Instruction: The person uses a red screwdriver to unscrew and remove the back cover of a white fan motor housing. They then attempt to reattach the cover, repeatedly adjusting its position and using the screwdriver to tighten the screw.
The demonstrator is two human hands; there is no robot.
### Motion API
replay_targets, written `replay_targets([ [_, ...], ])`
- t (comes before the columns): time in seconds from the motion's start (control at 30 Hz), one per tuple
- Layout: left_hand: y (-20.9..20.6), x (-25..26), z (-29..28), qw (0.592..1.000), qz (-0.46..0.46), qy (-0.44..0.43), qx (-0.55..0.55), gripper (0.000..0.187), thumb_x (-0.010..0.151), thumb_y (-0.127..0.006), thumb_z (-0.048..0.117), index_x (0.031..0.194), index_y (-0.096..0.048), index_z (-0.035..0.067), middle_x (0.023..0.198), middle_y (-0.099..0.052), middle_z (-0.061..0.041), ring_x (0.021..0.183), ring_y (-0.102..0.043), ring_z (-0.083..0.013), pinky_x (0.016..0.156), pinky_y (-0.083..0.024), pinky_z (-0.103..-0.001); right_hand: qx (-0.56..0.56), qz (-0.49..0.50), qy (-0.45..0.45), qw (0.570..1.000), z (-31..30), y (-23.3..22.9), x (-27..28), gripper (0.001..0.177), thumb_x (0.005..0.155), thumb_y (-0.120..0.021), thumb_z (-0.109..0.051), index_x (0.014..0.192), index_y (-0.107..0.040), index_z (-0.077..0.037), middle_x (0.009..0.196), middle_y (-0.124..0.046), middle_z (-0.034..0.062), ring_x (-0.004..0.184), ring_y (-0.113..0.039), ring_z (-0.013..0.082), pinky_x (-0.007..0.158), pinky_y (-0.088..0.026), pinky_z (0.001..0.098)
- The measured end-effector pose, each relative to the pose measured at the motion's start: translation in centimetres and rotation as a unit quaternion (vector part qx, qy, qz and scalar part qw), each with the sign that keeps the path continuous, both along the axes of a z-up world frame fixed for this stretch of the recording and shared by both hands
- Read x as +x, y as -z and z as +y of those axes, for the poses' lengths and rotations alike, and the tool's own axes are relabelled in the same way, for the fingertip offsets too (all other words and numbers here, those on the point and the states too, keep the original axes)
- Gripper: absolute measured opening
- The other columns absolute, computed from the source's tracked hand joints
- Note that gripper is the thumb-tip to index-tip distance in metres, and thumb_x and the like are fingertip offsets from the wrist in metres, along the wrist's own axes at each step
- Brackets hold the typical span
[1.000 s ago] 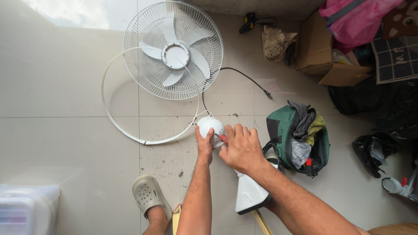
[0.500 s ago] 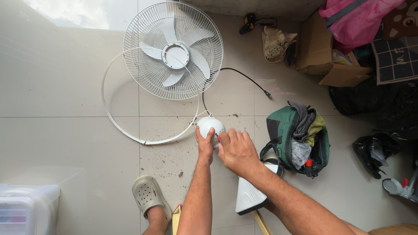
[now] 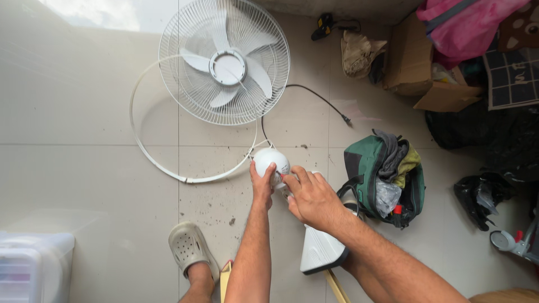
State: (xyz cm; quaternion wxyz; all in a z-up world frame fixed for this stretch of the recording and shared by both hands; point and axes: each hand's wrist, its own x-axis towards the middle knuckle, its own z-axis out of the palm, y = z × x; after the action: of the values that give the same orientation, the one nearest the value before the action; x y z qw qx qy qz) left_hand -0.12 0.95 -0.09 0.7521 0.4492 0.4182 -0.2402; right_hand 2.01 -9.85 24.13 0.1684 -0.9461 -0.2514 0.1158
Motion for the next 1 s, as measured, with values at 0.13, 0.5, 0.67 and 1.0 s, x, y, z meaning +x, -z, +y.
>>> replay_targets([
  [0.13,-0.5,0.9,0.0,0.998,0.037,0.045,0.019,0.121,0.068,-0.08,0.053,0.162,-0.008,0.029,0.158,-0.026,-0.018,0.14,-0.039,-0.0423,0.099,-0.041,-0.073,-0.019,0.011,-0.015,1.0,-0.2,0.3,0.3,0.043,0.078,-0.067,-0.003,0.12,-0.059,-0.001,0.119,-0.058,0.0176,0.088,-0.062,0.0319,0.082,-0.051,0.0425],
  [0.5,-1.3,1.6,0.7,0.999,0.023,0.008,-0.025,0.115,0.069,-0.083,0.039,0.157,-0.011,0.021,0.148,-0.036,-0.024,0.13,-0.052,-0.0411,0.089,-0.053,-0.063,-0.002,-0.063,-0.048,0.997,0.6,0.4,-0.1,0.036,0.082,-0.064,-0.001,0.118,-0.061,-0.001,0.119,-0.06,0.0197,0.089,-0.063,0.0282,0.083,-0.05,0.0411],
  [0.67,-1.2,1.4,0.8,0.999,0.031,0.004,-0.031,0.113,0.069,-0.083,0.034,0.155,-0.01,0.02,0.145,-0.035,-0.025,0.128,-0.053,-0.0417,0.089,-0.057,-0.06,-0.052,-0.081,-0.081,0.992,1.4,0.5,-0.7,0.038,0.081,-0.059,-0.002,0.118,-0.061,0.003,0.115,-0.061,0.0205,0.09,-0.063,0.0268,0.08,-0.049,0.039],
  [1.0,-0.3,0.9,0.7,0.999,0.009,-0.008,-0.041,0.108,0.069,-0.082,0.033,0.153,-0.015,0.02,0.15,-0.034,-0.016,0.129,-0.051,-0.0384,0.089,-0.057,-0.058,-0.157,-0.056,-0.039,0.985,3.8,0.9,-1.0,0.056,0.079,-0.064,-0.032,0.12,-0.06,0.006,0.091,-0.062,0.0135,0.078,-0.06,0.0255,0.073,-0.047,0.0404],
])
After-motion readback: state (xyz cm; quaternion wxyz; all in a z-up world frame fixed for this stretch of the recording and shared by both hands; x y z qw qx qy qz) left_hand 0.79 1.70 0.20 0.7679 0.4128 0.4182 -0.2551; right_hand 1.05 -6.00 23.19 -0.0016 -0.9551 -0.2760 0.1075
